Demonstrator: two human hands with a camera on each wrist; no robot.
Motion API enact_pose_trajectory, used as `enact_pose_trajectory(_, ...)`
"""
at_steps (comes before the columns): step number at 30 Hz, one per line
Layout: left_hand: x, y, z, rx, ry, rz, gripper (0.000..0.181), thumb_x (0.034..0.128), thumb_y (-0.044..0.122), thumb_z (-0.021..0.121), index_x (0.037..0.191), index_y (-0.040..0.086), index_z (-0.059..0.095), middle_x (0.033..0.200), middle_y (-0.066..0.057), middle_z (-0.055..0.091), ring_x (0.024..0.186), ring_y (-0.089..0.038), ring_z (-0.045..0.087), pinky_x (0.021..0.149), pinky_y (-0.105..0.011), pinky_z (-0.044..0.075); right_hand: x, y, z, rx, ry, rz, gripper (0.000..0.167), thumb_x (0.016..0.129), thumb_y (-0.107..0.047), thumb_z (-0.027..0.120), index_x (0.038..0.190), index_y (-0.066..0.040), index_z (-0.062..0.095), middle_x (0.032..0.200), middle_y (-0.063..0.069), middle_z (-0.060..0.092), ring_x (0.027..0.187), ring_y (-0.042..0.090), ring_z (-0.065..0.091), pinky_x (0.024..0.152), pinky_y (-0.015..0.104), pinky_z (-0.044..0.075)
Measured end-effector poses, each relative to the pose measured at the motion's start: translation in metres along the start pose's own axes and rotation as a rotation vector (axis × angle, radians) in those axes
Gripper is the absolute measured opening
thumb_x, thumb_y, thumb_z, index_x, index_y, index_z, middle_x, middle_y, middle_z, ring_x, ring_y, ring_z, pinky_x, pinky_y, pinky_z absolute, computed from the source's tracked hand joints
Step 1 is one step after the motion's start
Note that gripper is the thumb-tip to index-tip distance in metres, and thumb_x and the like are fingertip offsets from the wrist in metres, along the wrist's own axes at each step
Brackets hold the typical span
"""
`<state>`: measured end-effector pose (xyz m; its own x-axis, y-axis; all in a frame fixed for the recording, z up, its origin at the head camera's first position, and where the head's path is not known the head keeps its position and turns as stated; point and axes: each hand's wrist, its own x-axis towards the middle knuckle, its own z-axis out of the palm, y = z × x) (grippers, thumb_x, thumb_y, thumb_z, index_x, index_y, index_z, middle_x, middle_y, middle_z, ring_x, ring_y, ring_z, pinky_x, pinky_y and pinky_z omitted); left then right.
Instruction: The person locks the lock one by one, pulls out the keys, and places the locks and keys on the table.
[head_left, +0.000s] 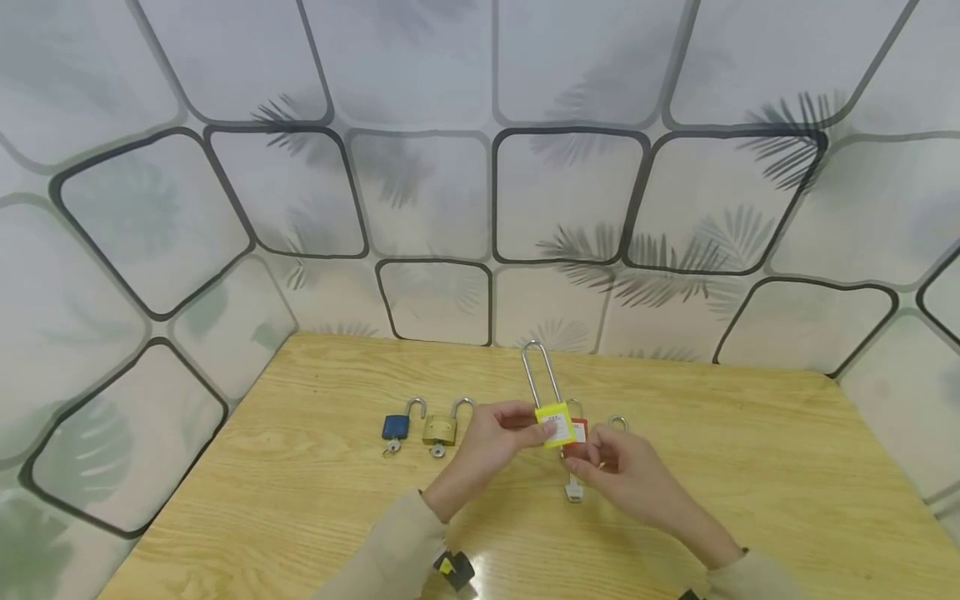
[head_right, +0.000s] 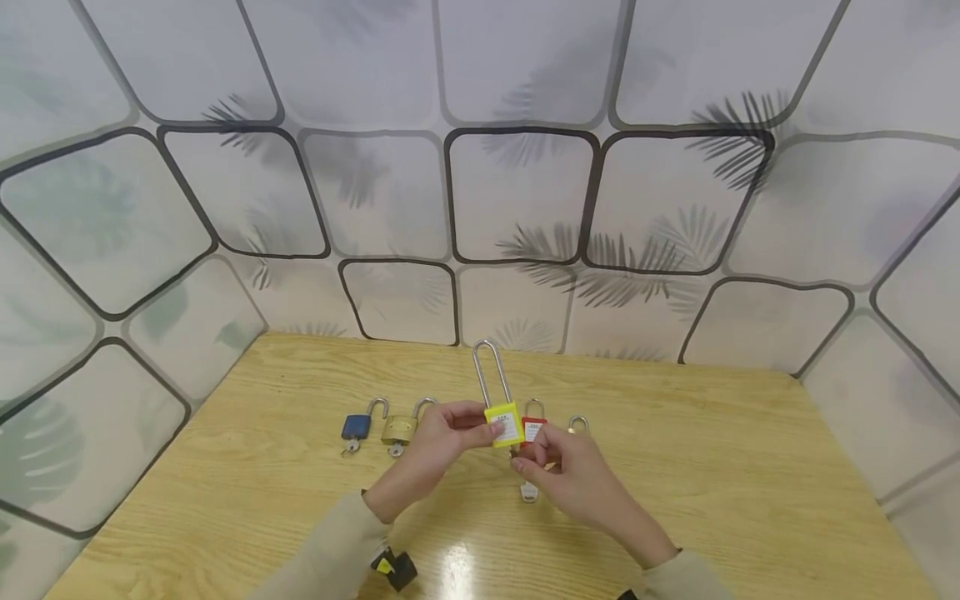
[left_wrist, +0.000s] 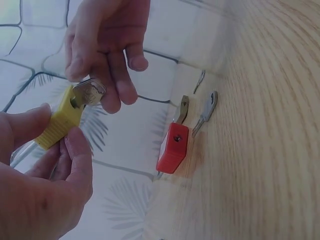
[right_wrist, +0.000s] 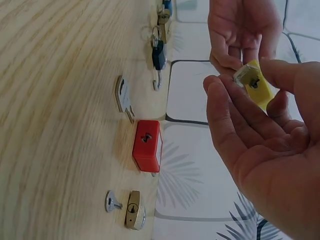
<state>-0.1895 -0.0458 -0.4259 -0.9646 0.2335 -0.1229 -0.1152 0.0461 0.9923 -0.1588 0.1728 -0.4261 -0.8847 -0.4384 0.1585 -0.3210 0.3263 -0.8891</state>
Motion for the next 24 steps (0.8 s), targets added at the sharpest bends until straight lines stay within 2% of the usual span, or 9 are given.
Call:
enact_pose_trajectory(5,-0.001,0.0,0.002,-0.01,-0.007,0.002,0.031,0.0894,0.021,0.08,0.116,0.006,0.073,0.107,-0.009,0.077,0.091,-0.014,0.072,0.094,-0.04,0.059,0.0,-0.002,0.004,-0.014,0.02,0.013,0.033,0.096,-0.015,0.072,0.079,-0.005,0.045,0.106,0.013,0.071,0.098,0.011,0.073,0.077,0.024,0.061)
enact_pose_trajectory(10,-0.002,0.0,0.001,-0.024,-0.015,0.007,0.031,0.0901,0.021,0.079,0.115,0.005,0.073,0.107,-0.01,0.077,0.091,-0.015,0.073,0.094,-0.038,0.059,0.001,-0.004,0.005,-0.043,0.032,0.028,0.033,0.095,-0.017,0.073,0.078,-0.007,0.047,0.104,0.01,0.073,0.093,0.006,0.07,0.074,0.023,0.06)
enact_pose_trajectory(15,-0.003,0.0,0.002,-0.036,-0.011,0.0,0.031,0.0901,0.023,0.08,0.112,0.003,0.073,0.104,-0.01,0.078,0.088,-0.015,0.073,0.093,-0.039,0.059,0.001,-0.006,0.007,-0.079,0.097,0.058,0.034,0.092,-0.019,0.078,0.077,-0.01,0.049,0.095,0.002,0.07,0.091,0.005,0.067,0.071,0.021,0.058)
enact_pose_trajectory(21,-0.003,-0.001,0.002,-0.068,-0.001,-0.006,0.033,0.0917,0.023,0.078,0.113,-0.002,0.071,0.101,-0.012,0.077,0.084,-0.013,0.073,0.09,-0.036,0.061,0.002,-0.003,0.014,-0.229,0.231,-0.096,0.037,0.086,-0.012,0.083,0.072,-0.017,0.048,0.078,-0.009,0.064,0.075,-0.001,0.058,0.061,0.022,0.054)
enact_pose_trajectory(24,-0.003,-0.002,0.003,-0.097,-0.002,-0.005,0.034,0.0923,0.021,0.077,0.114,-0.004,0.07,0.101,-0.012,0.077,0.084,-0.012,0.072,0.09,-0.034,0.061,0.001,-0.003,0.016,-0.205,0.235,-0.109,0.037,0.087,-0.01,0.081,0.073,-0.016,0.047,0.081,-0.007,0.066,0.075,-0.002,0.06,0.059,0.02,0.053)
